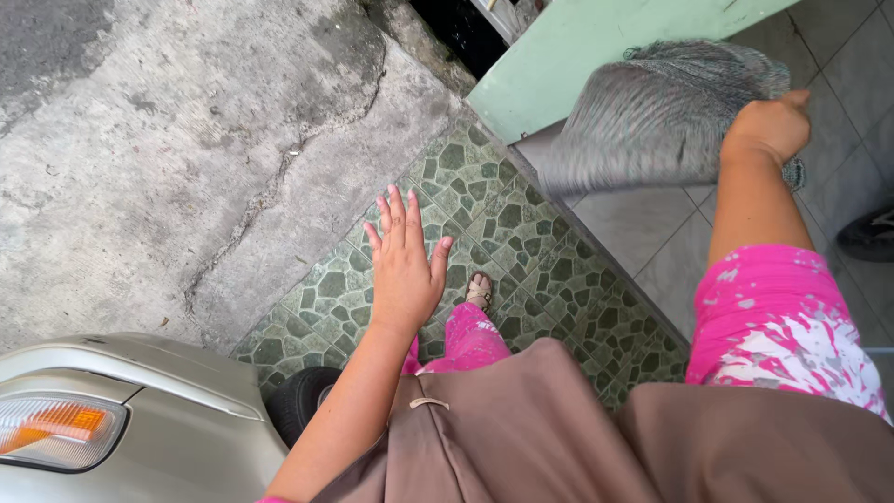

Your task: The person cleans two small rugs by repeatedly hitting them against a wall to remove dust and then sweeping the floor where they are placed.

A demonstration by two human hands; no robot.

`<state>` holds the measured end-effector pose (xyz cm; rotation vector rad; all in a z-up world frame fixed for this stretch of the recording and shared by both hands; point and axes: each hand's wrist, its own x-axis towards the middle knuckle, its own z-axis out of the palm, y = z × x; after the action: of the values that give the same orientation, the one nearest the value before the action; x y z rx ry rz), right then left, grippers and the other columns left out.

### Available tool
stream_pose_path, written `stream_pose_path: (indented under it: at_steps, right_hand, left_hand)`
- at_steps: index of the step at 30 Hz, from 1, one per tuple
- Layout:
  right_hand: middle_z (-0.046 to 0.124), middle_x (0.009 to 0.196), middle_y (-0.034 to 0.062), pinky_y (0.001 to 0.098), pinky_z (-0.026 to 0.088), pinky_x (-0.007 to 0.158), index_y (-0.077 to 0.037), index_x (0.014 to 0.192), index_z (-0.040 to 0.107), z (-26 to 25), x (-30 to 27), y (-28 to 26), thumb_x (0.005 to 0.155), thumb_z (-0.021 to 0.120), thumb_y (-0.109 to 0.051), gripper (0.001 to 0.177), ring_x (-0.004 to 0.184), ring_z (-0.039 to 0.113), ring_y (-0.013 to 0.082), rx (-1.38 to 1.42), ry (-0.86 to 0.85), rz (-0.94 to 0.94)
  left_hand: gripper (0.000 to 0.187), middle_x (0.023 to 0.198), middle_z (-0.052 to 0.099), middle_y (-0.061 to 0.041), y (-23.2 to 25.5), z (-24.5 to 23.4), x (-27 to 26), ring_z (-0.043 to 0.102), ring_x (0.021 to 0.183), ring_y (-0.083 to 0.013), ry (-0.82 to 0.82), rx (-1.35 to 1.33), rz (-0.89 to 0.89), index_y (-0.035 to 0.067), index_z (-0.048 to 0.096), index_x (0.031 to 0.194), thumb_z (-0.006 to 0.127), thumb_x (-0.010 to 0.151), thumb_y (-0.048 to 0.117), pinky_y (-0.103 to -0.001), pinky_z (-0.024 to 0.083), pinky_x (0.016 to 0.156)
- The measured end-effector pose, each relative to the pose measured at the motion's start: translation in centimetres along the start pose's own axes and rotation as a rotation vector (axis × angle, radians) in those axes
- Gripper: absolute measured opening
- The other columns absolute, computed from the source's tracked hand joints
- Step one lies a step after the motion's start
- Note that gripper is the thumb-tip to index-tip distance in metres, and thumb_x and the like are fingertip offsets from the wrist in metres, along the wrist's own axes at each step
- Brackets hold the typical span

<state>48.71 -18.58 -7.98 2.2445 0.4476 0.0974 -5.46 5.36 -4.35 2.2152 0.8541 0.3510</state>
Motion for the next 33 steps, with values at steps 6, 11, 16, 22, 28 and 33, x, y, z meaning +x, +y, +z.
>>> stream_pose_path:
  at_steps: [6, 11, 16, 22, 28, 33]
  right_hand:
    - [0.071, 0.119, 0.0172, 0.0423, 0.060, 0.078, -0.005, 0.105, 0.078, -2.0, -15.5, -17.8, 0.093, 0.064, -0.011, 0.020, 0.102, 0.073, 0.0299, 0.210, -0.092, -0.545]
    - [0.067, 0.125, 0.0221, 0.0494, 0.053, 0.089, -0.004, 0.129, 0.060, -7.6, -40.5, -30.5, 0.091, 0.068, -0.033, 0.048, 0.110, 0.067, 0.0385, 1.678, -0.436, -0.753]
    - [0.066, 0.112, 0.0203, 0.0453, 0.045, 0.086, -0.008, 0.119, 0.060, -14.2, -47.4, -33.0, 0.100, 0.057, -0.042, 0.039, 0.100, 0.062, 0.0354, 1.279, -0.203, -1.336]
    - [0.066, 0.098, 0.0183, 0.0442, 0.050, 0.074, 0.001, 0.124, 0.051, -16.7, -31.3, -33.6, 0.106, 0.050, -0.037, 0.042, 0.085, 0.065, 0.0315, 0.834, -0.025, -1.263]
    - [0.063, 0.125, 0.0242, 0.0434, 0.058, 0.064, -0.006, 0.103, 0.077, -2.9, -0.1, -3.7, 0.102, 0.054, -0.008, 0.023, 0.083, 0.071, 0.0342, 0.483, 0.360, 0.043]
    - [0.057, 0.131, 0.0255, 0.0500, 0.056, 0.077, -0.007, 0.116, 0.075, -1.3, -7.8, -6.0, 0.100, 0.057, -0.012, 0.025, 0.098, 0.067, 0.0438, 0.639, 0.174, -0.021]
  left_hand:
    - [0.077, 0.167, 0.018, -0.027, 0.3, 0.4, 0.5, 0.017, 0.155, -0.0454, -0.050, 0.008, 0.050, -0.004, 0.027, 0.158, 0.055, 0.102, 0.041, -0.063, 0.012, 0.122]
    - [0.076, 0.168, 0.018, -0.027, 0.3, 0.4, 1.3, 0.017, 0.156, -0.0453, -0.051, 0.024, 0.087, -0.004, 0.027, 0.158, 0.053, 0.103, 0.041, -0.063, 0.012, 0.123]
    - [0.076, 0.168, 0.018, -0.027, 0.6, -0.4, 1.4, 0.017, 0.157, -0.0454, -0.062, 0.019, 0.089, -0.004, 0.027, 0.159, 0.054, 0.104, 0.041, -0.063, 0.012, 0.123]
    - [0.078, 0.168, 0.017, -0.028, 1.5, -1.8, 1.5, 0.017, 0.156, -0.0463, -0.059, 0.007, 0.107, -0.005, 0.026, 0.159, 0.056, 0.102, 0.040, -0.064, 0.012, 0.122]
    - [0.078, 0.167, 0.018, -0.028, -0.4, -3.6, 0.4, 0.017, 0.156, -0.0467, -0.046, 0.025, 0.078, -0.005, 0.026, 0.159, 0.058, 0.103, 0.039, -0.064, 0.012, 0.123]
    - [0.077, 0.167, 0.019, -0.028, -0.9, -2.7, 0.0, 0.018, 0.155, -0.0463, -0.053, 0.018, 0.030, -0.004, 0.028, 0.157, 0.058, 0.100, 0.039, -0.064, 0.012, 0.122]
